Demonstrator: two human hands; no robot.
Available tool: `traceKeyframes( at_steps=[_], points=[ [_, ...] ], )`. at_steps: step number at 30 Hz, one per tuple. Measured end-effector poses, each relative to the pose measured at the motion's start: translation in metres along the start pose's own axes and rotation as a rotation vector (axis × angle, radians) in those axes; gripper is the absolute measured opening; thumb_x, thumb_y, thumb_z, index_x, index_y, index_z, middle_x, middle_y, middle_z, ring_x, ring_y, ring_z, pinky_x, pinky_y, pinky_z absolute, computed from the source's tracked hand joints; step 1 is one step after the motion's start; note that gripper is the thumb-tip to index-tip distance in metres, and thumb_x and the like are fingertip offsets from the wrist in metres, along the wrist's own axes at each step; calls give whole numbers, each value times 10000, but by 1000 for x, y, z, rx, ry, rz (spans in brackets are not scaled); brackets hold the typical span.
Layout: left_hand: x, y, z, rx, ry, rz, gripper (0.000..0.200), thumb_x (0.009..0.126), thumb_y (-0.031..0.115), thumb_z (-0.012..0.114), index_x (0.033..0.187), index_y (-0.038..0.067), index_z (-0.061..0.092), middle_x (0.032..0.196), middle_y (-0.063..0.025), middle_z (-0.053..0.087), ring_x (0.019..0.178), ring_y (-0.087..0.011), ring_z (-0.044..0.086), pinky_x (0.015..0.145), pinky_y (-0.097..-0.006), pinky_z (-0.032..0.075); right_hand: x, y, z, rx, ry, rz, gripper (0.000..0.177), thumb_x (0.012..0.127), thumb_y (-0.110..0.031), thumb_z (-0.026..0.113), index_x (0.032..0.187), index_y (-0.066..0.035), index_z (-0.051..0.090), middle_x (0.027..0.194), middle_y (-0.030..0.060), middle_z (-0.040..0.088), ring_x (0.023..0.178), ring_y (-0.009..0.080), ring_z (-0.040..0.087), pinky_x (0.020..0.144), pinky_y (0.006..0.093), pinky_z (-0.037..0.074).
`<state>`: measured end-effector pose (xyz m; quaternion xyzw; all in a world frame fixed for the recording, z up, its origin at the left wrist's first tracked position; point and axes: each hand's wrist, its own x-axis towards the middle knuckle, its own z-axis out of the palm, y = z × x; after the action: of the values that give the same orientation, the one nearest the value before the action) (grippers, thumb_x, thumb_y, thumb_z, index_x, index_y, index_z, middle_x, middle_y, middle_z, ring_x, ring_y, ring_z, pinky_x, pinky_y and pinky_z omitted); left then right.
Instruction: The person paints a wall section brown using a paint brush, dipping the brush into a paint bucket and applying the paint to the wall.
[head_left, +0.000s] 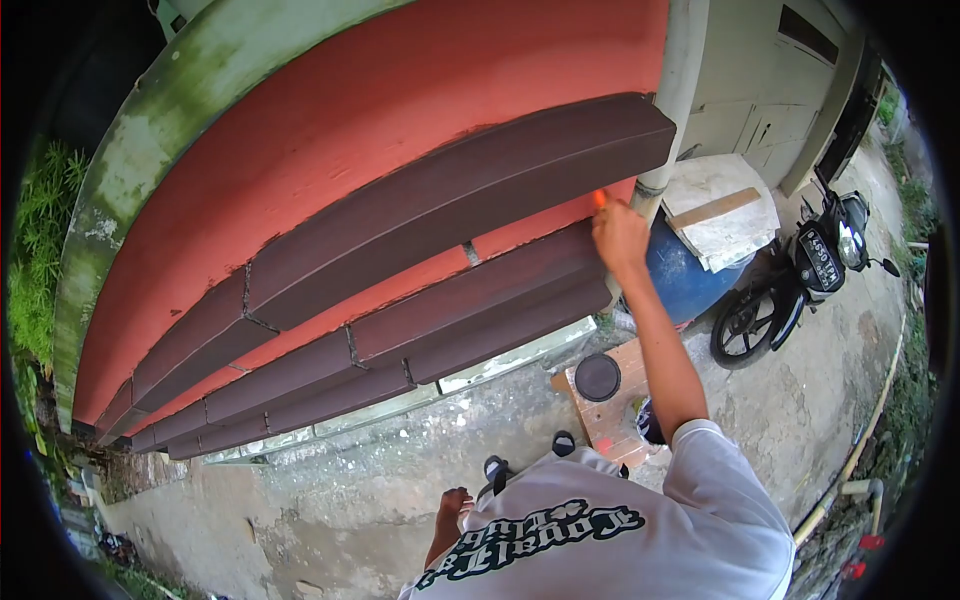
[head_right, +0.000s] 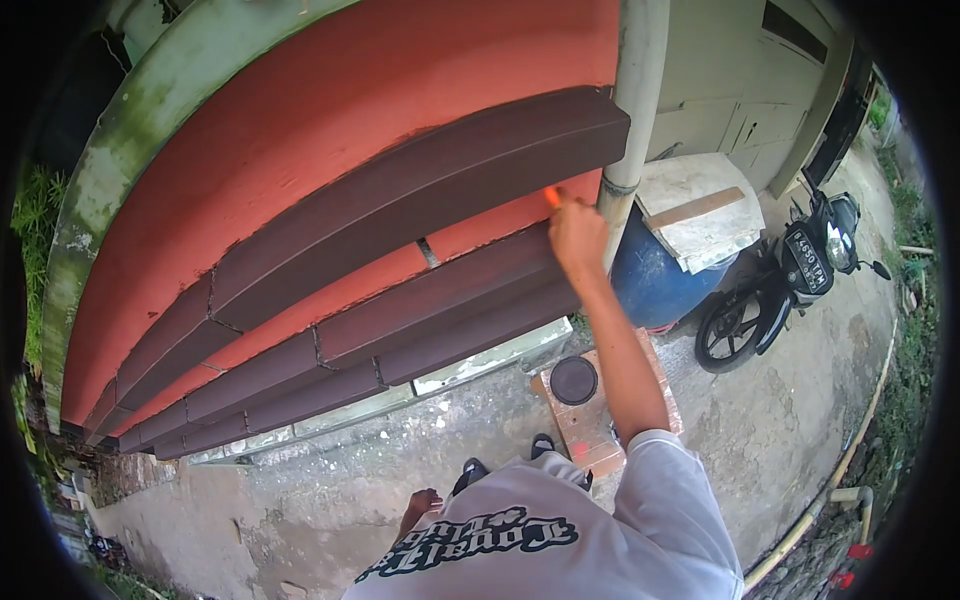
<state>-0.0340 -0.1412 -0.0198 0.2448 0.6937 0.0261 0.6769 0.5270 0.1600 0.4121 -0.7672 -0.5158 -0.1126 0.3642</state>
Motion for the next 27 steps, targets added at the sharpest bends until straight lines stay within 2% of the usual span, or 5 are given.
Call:
traceKeyframes(
  at_steps=[8,12,16,22,27],
  points=[
    [7,1,18,186,-6,296,283,974,281,575,1126,56,655,997,-114,736,844,-267,723,692,-411,570,-36,-75,30,512,-250,23,184,856,-183,722,973,-42,703,803,234,706,835,444,711,769,532,562],
    [-9,20,23,268,23,199,288,974,283,564,1140,63,647,1024,-104,729,871,-268,725,704,-434,533,-16,-11,18,475,-192,183,210,826,-224,731,862,-17,727,816,250,714,848,447,709,785,524,561],
    [6,27,22,-132,40,-85,299,981,296,534,1159,76,631,1069,-85,718,938,-269,719,744,-449,499,14,59,6,257,56,147,233,840,-205,731,937,4,701,868,244,721,844,453,701,762,520,554],
    [-32,46,41,-106,66,-35,296,982,306,515,1151,92,630,1109,-87,722,972,-281,712,801,-455,507,10,37,8,322,38,185,192,848,-174,719,935,-7,683,869,258,708,869,463,692,797,541,540],
    [-78,39,53,226,104,397,341,900,311,677,1089,27,685,1056,-187,727,971,-335,720,861,-435,555,-9,8,19,690,-15,224,193,874,-187,727,1016,-62,694,900,163,718,839,363,703,781,446,549]
  ],
)
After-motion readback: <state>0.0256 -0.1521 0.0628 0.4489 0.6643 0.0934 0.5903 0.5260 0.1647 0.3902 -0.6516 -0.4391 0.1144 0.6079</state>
